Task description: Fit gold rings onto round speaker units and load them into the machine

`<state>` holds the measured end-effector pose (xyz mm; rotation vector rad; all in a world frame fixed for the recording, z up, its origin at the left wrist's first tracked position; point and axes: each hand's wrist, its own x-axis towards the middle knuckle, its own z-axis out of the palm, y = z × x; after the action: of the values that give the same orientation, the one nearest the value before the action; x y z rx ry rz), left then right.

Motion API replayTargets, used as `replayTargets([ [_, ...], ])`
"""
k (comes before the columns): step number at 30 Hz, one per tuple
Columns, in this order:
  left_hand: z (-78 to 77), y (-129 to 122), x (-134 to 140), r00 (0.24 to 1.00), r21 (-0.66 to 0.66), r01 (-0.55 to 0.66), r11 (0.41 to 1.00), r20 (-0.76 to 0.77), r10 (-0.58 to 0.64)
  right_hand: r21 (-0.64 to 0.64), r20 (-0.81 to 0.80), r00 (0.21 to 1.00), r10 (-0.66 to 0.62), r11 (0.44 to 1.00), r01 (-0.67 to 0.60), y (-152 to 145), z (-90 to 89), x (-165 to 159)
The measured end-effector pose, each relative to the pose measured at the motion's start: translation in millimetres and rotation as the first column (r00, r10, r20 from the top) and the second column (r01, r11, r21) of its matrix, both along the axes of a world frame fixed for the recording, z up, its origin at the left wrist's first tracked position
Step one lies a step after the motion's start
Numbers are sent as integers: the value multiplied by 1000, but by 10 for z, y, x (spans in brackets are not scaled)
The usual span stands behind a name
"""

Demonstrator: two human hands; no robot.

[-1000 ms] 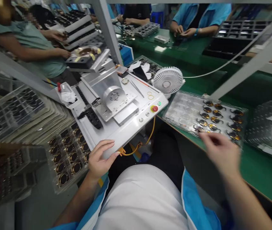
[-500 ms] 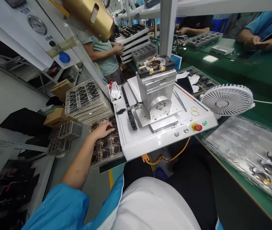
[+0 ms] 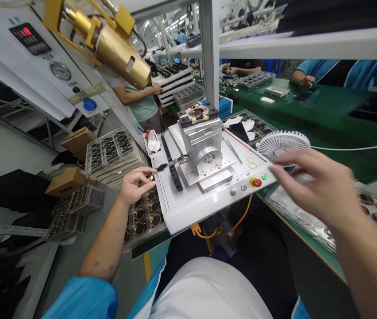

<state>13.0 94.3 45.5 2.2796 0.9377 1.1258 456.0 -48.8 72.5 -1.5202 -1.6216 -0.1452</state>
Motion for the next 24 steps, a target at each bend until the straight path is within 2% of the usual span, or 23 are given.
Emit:
replayTargets([
  [2,133,2,209,993,80,10,997,120,-20,107,54,976,210,971,-214,520,303,-274],
  [4,267,31,386,982,161,-30,987,186,0,144,128,942,311,934,-328,1045,603,-504],
  [5,331,51,457,979,198,-54,979,202,13,122,158,923,351,921,-371,1287,737,-584],
  [6,389,73,513,978,227,-71,971,208,23,82,182,906,383,912,-402,1505,855,-638],
  [8,484,116,586,977,255,-86,963,212,31,-81,211,858,469,883,-463,1852,1041,-678],
  [11,588,181,650,976,253,-77,964,219,20,-284,172,793,584,801,-528,2122,1206,-653],
  [12,624,206,677,975,253,-68,965,222,11,-304,145,786,601,783,-543,2152,1234,-643],
  [14,720,267,767,977,247,-40,968,211,-14,-265,76,799,597,784,-561,2146,1255,-635],
  [18,1024,458,1125,995,231,-1,973,93,-22,-6,-177,833,524,846,-533,1974,1170,-639],
  [21,1265,635,1472,999,268,31,963,-45,-19,107,-358,787,502,860,-499,1726,1037,-619],
  [24,1408,744,1729,977,246,82,966,-211,-30,120,-454,752,478,869,-480,1361,864,-539],
])
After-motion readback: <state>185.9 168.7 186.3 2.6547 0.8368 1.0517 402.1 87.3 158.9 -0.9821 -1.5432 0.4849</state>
